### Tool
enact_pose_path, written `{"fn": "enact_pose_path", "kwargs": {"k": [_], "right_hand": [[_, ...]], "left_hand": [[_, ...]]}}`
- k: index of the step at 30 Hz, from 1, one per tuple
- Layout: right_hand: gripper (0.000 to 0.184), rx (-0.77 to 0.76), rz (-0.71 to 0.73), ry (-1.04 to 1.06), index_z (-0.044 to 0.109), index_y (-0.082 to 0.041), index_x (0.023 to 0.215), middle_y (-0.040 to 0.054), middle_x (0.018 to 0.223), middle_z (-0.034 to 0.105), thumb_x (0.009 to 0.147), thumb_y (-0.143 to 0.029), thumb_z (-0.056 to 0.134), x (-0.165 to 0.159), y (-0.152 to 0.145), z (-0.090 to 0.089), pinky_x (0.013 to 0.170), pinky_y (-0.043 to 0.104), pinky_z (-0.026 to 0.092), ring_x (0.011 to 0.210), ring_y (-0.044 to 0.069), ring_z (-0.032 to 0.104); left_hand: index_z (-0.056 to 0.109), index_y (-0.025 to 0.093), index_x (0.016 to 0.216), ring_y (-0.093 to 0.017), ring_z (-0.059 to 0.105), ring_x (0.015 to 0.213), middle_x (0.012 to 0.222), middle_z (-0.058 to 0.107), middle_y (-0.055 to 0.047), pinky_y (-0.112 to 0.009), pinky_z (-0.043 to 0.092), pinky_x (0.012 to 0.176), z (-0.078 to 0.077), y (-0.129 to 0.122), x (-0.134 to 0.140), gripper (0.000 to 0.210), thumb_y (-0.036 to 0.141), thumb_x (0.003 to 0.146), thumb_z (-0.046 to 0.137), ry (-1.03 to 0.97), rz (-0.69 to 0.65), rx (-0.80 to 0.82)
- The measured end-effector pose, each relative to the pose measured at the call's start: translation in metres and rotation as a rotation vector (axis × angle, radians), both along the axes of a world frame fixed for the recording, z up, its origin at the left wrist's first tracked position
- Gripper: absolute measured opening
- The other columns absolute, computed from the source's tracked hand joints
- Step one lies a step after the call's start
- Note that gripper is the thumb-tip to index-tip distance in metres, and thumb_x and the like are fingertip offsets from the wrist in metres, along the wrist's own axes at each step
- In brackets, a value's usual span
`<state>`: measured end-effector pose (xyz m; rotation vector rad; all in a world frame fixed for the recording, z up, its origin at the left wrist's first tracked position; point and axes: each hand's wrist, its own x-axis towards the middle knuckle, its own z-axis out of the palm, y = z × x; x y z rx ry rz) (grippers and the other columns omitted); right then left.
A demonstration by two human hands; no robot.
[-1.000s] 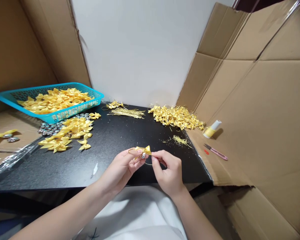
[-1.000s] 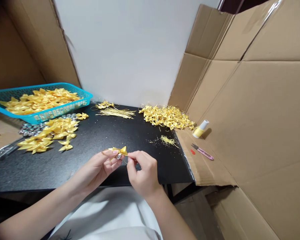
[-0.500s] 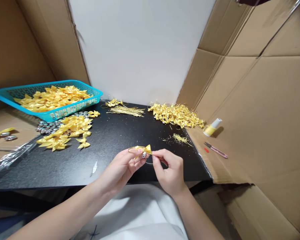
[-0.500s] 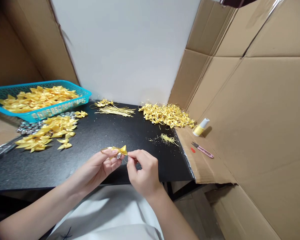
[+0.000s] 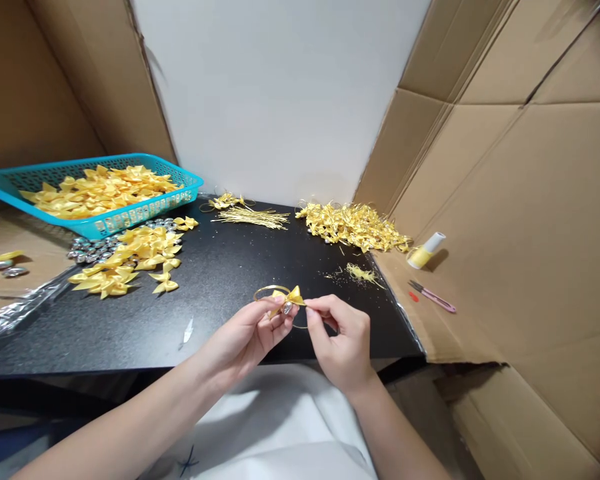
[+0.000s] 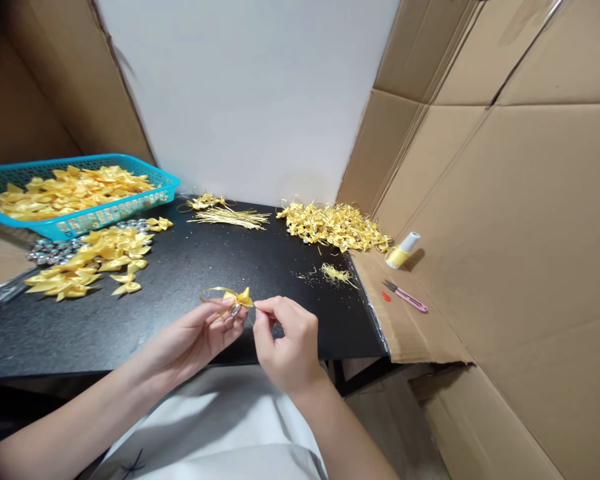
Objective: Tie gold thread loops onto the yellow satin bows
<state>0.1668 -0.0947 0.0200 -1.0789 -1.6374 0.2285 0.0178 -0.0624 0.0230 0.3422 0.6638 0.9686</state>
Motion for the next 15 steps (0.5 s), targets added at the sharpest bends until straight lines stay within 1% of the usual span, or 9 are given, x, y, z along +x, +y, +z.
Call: {"fn": "enact_pose_path", "kwargs": {"k": [8,15], "right_hand": [[0.015,0.023,0.008,-0.067,0.064,-0.017,0.080,0.0010,0.066,0.064,0.082,-0.010,0.051,0.001,-0.002,0.005,0.056,0.021,0.047,0.057,0.010,0.057],[0.018,0.010,0.039,-0.160,0.064,-0.017,0.080,0.0025,0.072,0.065,0.082,-0.009,0.048,0.006,-0.002,0.011,0.060,0.022,0.046,0.062,0.011,0.058]], "left_hand": [[0.069,0.011,0.069,-0.012,0.067,0.068,0.072,0.070,-0.005,-0.018,0.058,0.066,-0.002,0.000,-0.004,0.010,0.005,0.077,0.064,0.015,-0.034,0.111],[0.068,0.011,0.069,-0.012,0.066,0.067,0.070,0.070,-0.005,-0.018,0.057,0.064,0.000,-0.001,-0.003,0.010,0.005,0.075,0.065,0.036,-0.042,0.105]]}}
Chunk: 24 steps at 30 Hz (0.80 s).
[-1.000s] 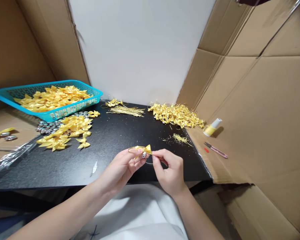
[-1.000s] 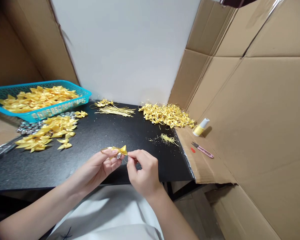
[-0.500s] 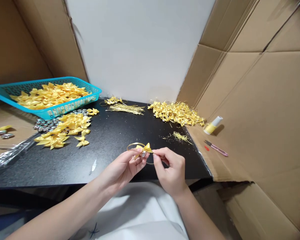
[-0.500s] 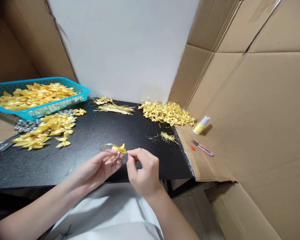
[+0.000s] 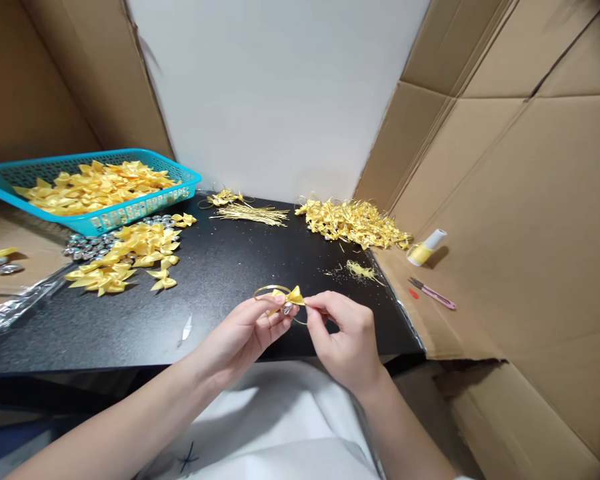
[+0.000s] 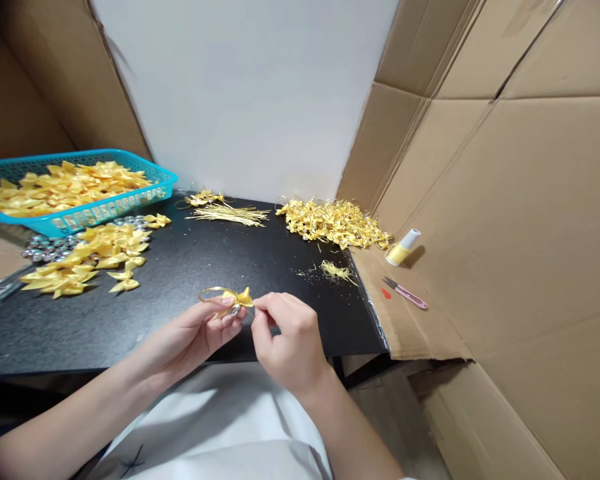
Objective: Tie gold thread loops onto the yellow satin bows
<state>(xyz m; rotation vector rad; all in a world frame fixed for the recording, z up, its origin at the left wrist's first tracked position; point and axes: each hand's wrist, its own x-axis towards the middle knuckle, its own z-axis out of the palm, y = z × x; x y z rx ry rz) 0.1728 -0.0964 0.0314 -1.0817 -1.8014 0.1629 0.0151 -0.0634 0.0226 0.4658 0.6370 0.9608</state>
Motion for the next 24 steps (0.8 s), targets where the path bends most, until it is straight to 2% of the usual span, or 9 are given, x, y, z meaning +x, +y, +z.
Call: {"fn": "enact_pose_path", "kwargs": {"k": [8,16,24], "right_hand": [[0.020,0.014,0.003,-0.035,0.062,-0.017,0.077,0.0017,0.068,0.063,0.082,-0.007,0.046,-0.0010,-0.0017,0.0027,0.059,0.022,0.045,0.061,0.011,0.056],[0.013,-0.189,0.081,0.214,0.064,-0.017,0.078,0.0002,0.069,0.066,0.082,-0.012,0.052,-0.0030,0.0009,-0.0009,0.054,0.018,0.046,0.057,0.009,0.059],[0.010,-0.224,0.063,0.286,0.063,-0.016,0.076,0.0003,0.066,0.065,0.080,-0.015,0.054,-0.0051,0.0003,-0.0035,0.050,0.017,0.045,0.054,0.009,0.057]], "left_hand": [[0.068,0.012,0.070,-0.011,0.066,0.067,0.072,0.070,-0.004,-0.018,0.056,0.067,-0.0014,-0.0012,0.0008,0.006,0.007,0.073,0.067,0.025,0.012,0.021],[0.067,0.011,0.065,-0.011,0.065,0.065,0.069,0.069,-0.005,-0.017,0.055,0.065,0.0013,-0.0044,0.0038,0.010,0.004,0.072,0.065,0.042,0.014,0.004],[0.067,0.012,0.065,-0.011,0.065,0.067,0.069,0.069,-0.004,-0.018,0.055,0.066,0.0008,-0.0049,0.0035,0.007,0.007,0.070,0.069,0.043,0.021,0.037]]}}
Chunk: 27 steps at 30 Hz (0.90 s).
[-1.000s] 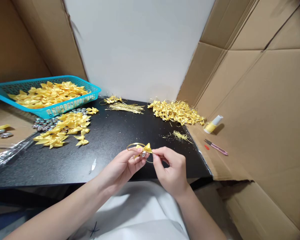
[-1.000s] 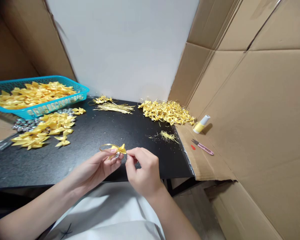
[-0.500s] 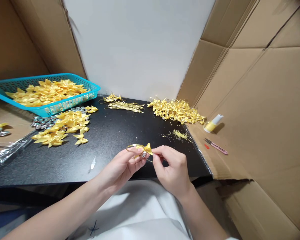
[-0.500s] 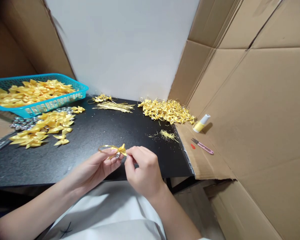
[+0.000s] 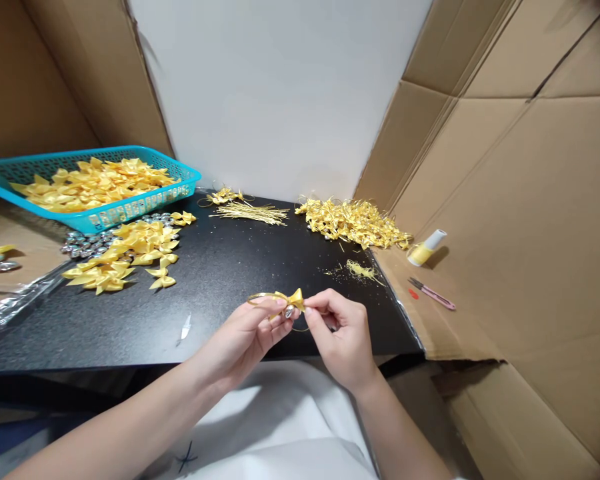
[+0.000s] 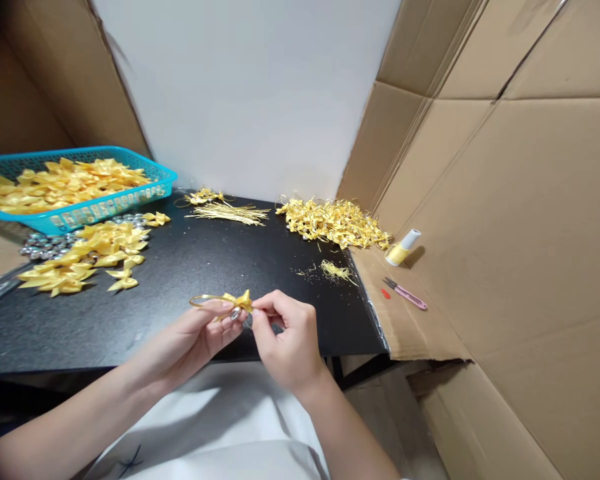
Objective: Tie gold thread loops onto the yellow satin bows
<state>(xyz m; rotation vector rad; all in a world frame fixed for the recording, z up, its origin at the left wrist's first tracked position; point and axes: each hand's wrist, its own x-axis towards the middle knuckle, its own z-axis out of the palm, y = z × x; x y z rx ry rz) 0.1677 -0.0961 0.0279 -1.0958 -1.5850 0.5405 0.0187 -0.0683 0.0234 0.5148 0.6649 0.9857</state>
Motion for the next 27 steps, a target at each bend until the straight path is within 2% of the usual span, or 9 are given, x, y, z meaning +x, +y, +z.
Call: {"fn": "enact_pose_path", "kwargs": {"k": [10,15,19,23,25,27], "right_hand": [[0.013,0.028,0.017,-0.051,0.064,-0.016,0.076,0.0004,0.068,0.065,0.082,-0.013,0.052,-0.002,-0.002,0.001,0.053,0.019,0.045,0.057,0.009,0.057],[0.012,0.053,-0.037,-0.087,0.065,-0.017,0.077,-0.0006,0.065,0.064,0.082,-0.014,0.055,-0.001,-0.002,0.002,0.053,0.021,0.042,0.055,0.009,0.051],[0.011,0.095,-0.051,-0.115,0.066,-0.019,0.078,0.0017,0.074,0.067,0.083,-0.014,0.057,0.002,0.000,-0.001,0.066,0.025,0.046,0.070,0.014,0.056],[0.012,0.083,-0.076,-0.092,0.067,-0.020,0.077,0.0024,0.074,0.066,0.084,-0.014,0.058,0.000,0.010,-0.009,0.070,0.028,0.048,0.076,0.016,0.058],[0.011,0.096,-0.132,-0.119,0.068,-0.021,0.080,0.0040,0.085,0.068,0.083,-0.015,0.059,-0.001,0.014,-0.013,0.077,0.031,0.048,0.086,0.018,0.058],[0.011,0.177,-0.241,-0.165,0.070,-0.022,0.084,0.0056,0.100,0.066,0.083,-0.016,0.060,-0.004,0.015,-0.016,0.087,0.036,0.046,0.100,0.020,0.055]], "left_hand": [[0.066,0.013,0.066,-0.010,0.064,0.066,0.068,0.068,-0.002,-0.018,0.054,0.066,-0.002,-0.003,0.004,0.009,0.006,0.066,0.072,-0.009,0.021,-0.019],[0.068,0.012,0.067,-0.010,0.063,0.068,0.071,0.068,-0.002,-0.019,0.054,0.068,-0.003,-0.003,0.002,0.008,0.011,0.065,0.076,-0.002,0.034,0.049],[0.069,0.012,0.068,-0.011,0.062,0.071,0.073,0.069,-0.004,-0.020,0.053,0.069,-0.002,-0.002,0.002,0.010,0.015,0.065,0.078,0.057,0.099,0.135],[0.069,0.012,0.069,-0.014,0.064,0.074,0.074,0.070,-0.005,-0.022,0.052,0.071,-0.010,0.004,0.003,0.013,0.018,0.064,0.080,0.130,0.116,0.189],[0.069,0.013,0.069,-0.015,0.064,0.076,0.075,0.070,-0.005,-0.023,0.051,0.073,-0.016,0.010,0.003,0.016,0.021,0.063,0.081,0.150,0.149,0.207],[0.069,0.013,0.068,-0.013,0.063,0.073,0.074,0.070,-0.004,-0.023,0.051,0.072,-0.022,0.018,0.002,0.018,0.024,0.062,0.082,0.176,0.204,0.227]]}}
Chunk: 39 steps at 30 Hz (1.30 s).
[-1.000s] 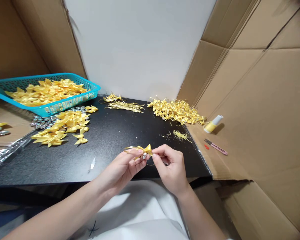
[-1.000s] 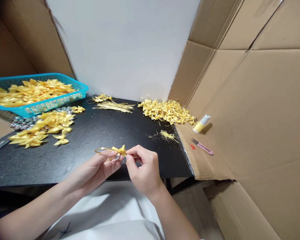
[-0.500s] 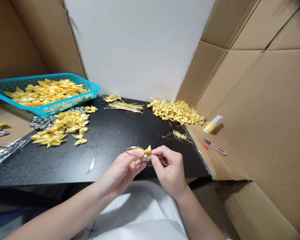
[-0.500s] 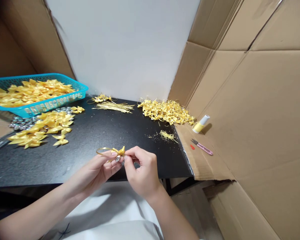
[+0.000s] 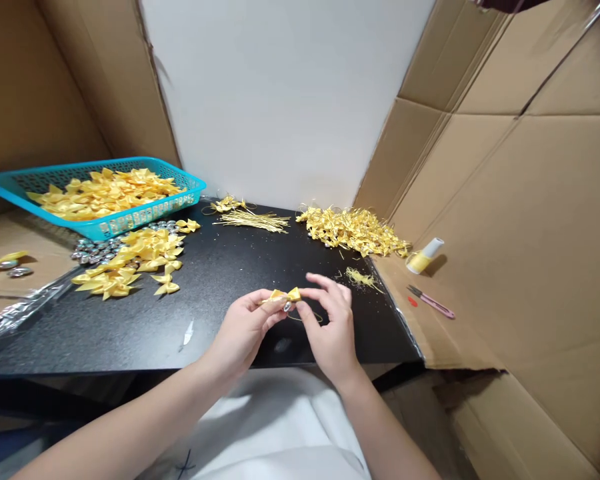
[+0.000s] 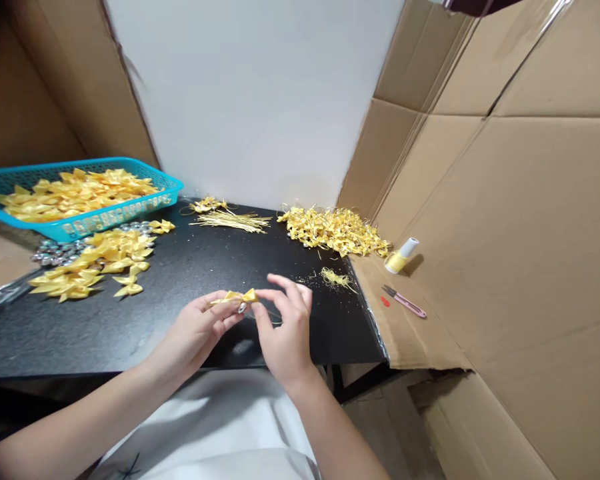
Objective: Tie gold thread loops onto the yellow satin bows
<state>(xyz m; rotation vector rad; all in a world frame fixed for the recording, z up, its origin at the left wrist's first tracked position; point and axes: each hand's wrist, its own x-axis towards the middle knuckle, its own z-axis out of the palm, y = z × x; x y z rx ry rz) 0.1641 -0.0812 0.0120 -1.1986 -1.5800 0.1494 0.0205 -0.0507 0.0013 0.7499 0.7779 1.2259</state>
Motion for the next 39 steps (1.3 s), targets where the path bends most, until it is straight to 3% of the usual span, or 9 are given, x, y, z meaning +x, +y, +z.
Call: {"fn": "enact_pose_path", "kwargs": {"k": [5,12,19,22,26,30,33,37,39], "right_hand": [[0.012,0.233,-0.121,-0.145,0.072,-0.027,0.082,0.0058,0.109,0.060,0.081,-0.018,0.063,-0.014,-0.004,-0.006,0.092,0.042,0.041,0.105,0.024,0.049],[0.013,0.180,-0.169,-0.168,0.070,-0.023,0.081,0.0072,0.110,0.058,0.085,-0.017,0.059,-0.021,0.009,-0.010,0.090,0.042,0.040,0.103,0.024,0.047],[0.015,0.186,-0.144,-0.160,0.064,-0.020,0.084,0.0071,0.098,0.052,0.088,-0.014,0.051,-0.021,0.018,-0.017,0.089,0.041,0.038,0.098,0.022,0.046],[0.014,0.182,-0.076,-0.017,0.061,-0.021,0.083,0.0062,0.095,0.047,0.090,-0.019,0.049,-0.023,0.016,-0.018,0.085,0.038,0.041,0.095,0.020,0.047],[0.017,0.210,0.208,0.267,0.054,-0.022,0.082,0.0043,0.093,0.052,0.094,-0.027,0.044,-0.017,0.003,-0.010,0.076,0.033,0.047,0.086,0.016,0.054],[0.013,0.180,0.456,0.554,0.049,-0.024,0.090,0.0001,0.082,0.063,0.098,-0.024,0.039,-0.005,-0.017,0.007,0.055,0.024,0.047,0.063,0.011,0.058],[0.013,0.110,0.589,0.700,0.051,-0.024,0.090,-0.0043,0.064,0.058,0.098,-0.022,0.041,0.011,-0.032,0.026,0.050,0.022,0.047,0.054,0.011,0.057],[0.003,0.170,0.622,0.889,0.058,-0.022,0.087,-0.0052,0.059,0.052,0.088,-0.020,0.059,0.044,-0.041,0.050,0.046,0.016,0.043,0.052,0.007,0.050],[0.012,0.212,0.551,0.947,0.063,-0.022,0.088,-0.0051,0.061,0.051,0.080,-0.017,0.069,0.060,-0.039,0.055,0.045,0.014,0.041,0.053,0.006,0.047]], "left_hand": [[0.070,0.014,0.068,-0.012,0.061,0.068,0.072,0.070,-0.003,-0.020,0.049,0.067,-0.007,0.009,-0.001,0.021,0.029,0.060,0.083,0.146,0.126,0.135],[0.072,0.016,0.071,-0.014,0.063,0.076,0.080,0.071,-0.004,-0.022,0.050,0.073,-0.001,0.002,0.000,0.013,0.028,0.069,0.076,0.244,0.120,0.351],[0.072,0.015,0.073,-0.015,0.063,0.076,0.079,0.072,-0.004,-0.023,0.049,0.074,-0.010,0.009,0.002,0.018,0.030,0.065,0.079,0.217,0.087,0.252],[0.072,0.014,0.072,-0.015,0.062,0.073,0.077,0.072,-0.005,-0.023,0.049,0.072,-0.012,0.012,0.002,0.023,0.032,0.062,0.081,0.191,0.071,0.174],[0.072,0.012,0.067,-0.013,0.060,0.067,0.070,0.070,-0.005,-0.022,0.048,0.066,-0.012,0.016,0.003,0.029,0.033,0.052,0.086,0.109,0.065,0.056],[0.072,0.012,0.064,-0.012,0.060,0.065,0.069,0.070,-0.005,-0.021,0.049,0.066,-0.009,0.018,0.002,0.031,0.033,0.048,0.088,0.058,0.065,-0.016],[0.072,0.012,0.063,-0.012,0.062,0.069,0.072,0.071,-0.005,-0.020,0.050,0.067,-0.008,0.018,0.002,0.032,0.032,0.045,0.089,0.031,0.063,-0.056],[0.072,0.012,0.063,-0.013,0.063,0.074,0.075,0.072,-0.007,-0.019,0.050,0.068,-0.007,0.019,0.002,0.030,0.028,0.043,0.089,0.019,0.053,-0.113],[0.072,0.012,0.064,-0.014,0.064,0.075,0.076,0.072,-0.008,-0.020,0.050,0.070,-0.009,0.019,0.002,0.029,0.028,0.046,0.087,0.027,0.043,-0.120]]}}
